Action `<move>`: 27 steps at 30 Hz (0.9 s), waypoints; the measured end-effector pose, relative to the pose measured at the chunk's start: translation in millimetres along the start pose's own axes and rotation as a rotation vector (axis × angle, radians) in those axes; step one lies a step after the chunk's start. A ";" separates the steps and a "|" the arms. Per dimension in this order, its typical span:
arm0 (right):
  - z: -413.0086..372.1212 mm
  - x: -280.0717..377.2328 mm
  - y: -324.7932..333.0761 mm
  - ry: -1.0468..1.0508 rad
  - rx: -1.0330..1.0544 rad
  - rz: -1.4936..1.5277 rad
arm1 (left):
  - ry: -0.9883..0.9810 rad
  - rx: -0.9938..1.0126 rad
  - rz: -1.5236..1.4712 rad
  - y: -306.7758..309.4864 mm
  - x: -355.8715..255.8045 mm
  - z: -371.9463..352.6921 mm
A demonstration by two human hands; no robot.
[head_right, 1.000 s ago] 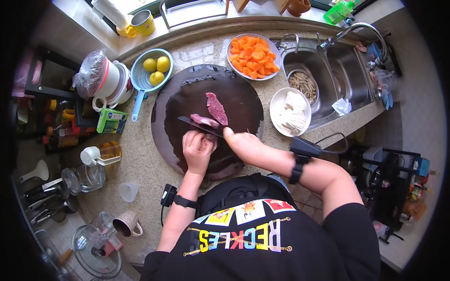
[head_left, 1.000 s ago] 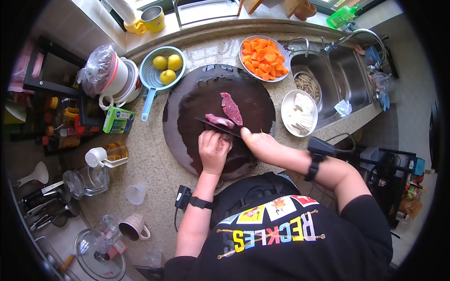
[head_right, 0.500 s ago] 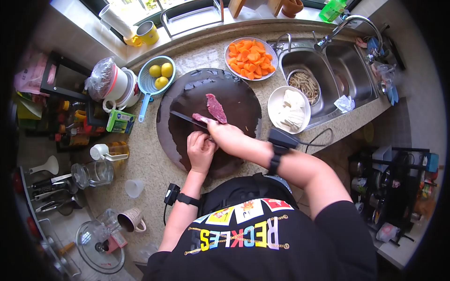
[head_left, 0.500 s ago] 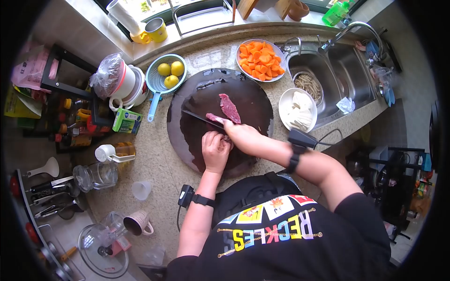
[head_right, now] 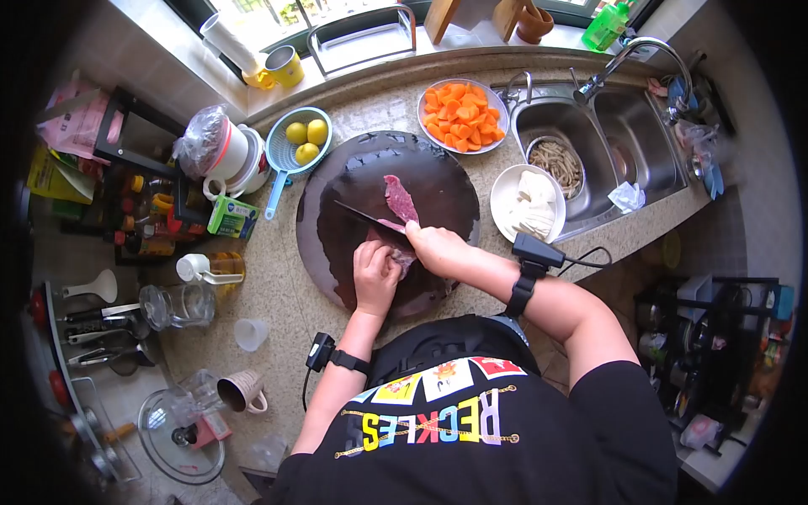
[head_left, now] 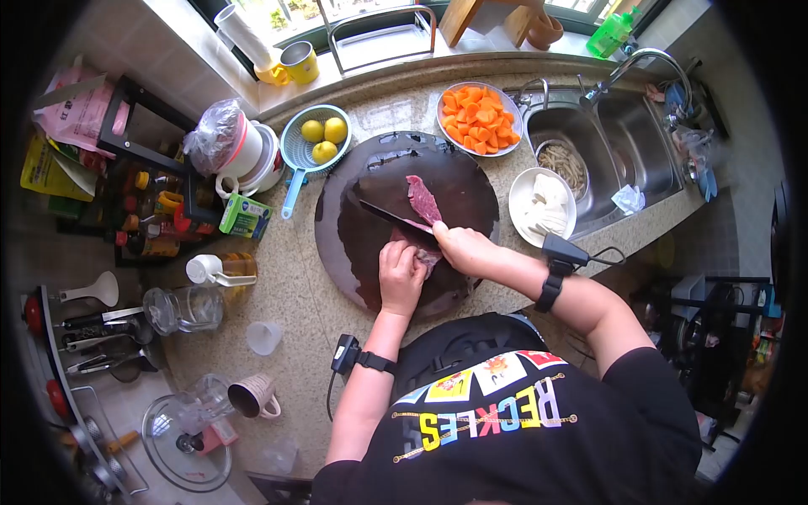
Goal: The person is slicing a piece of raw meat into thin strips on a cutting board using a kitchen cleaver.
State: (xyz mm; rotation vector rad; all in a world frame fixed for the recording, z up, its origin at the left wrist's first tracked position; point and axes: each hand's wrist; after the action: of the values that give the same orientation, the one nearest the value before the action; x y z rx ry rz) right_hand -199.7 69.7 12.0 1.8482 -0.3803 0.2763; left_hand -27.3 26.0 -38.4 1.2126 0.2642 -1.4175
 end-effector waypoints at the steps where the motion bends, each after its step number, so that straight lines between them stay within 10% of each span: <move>1: 6.2 -5.7 0.2 -0.025 -0.010 0.005 | -0.018 -0.004 0.001 -0.4 -0.4 0.8; 8: 14.3 -22.4 11.1 -0.045 -0.287 0.119 | -0.002 0.000 0.007 0.2 -1.6 3.6; 18: -90.1 -11.6 -6.7 -0.081 0.046 -0.005 | -0.010 0.003 0.026 -2.2 1.3 1.1; 27: -2.5 17.4 -18.3 -0.071 -0.068 -0.008 | -0.027 0.026 0.030 -3.8 0.8 3.0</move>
State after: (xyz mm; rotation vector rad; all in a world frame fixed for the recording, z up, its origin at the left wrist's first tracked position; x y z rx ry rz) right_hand -176.5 75.1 3.2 1.7957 -0.4264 0.1899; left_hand -31.8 24.3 -39.5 1.2133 0.2085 -1.4141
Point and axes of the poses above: each hand's wrist, its own z-axis towards the middle knuckle, its own y-axis out of the back of the hand, x = y × z, and after that the axes turned 11 degrees about -z, right-handed
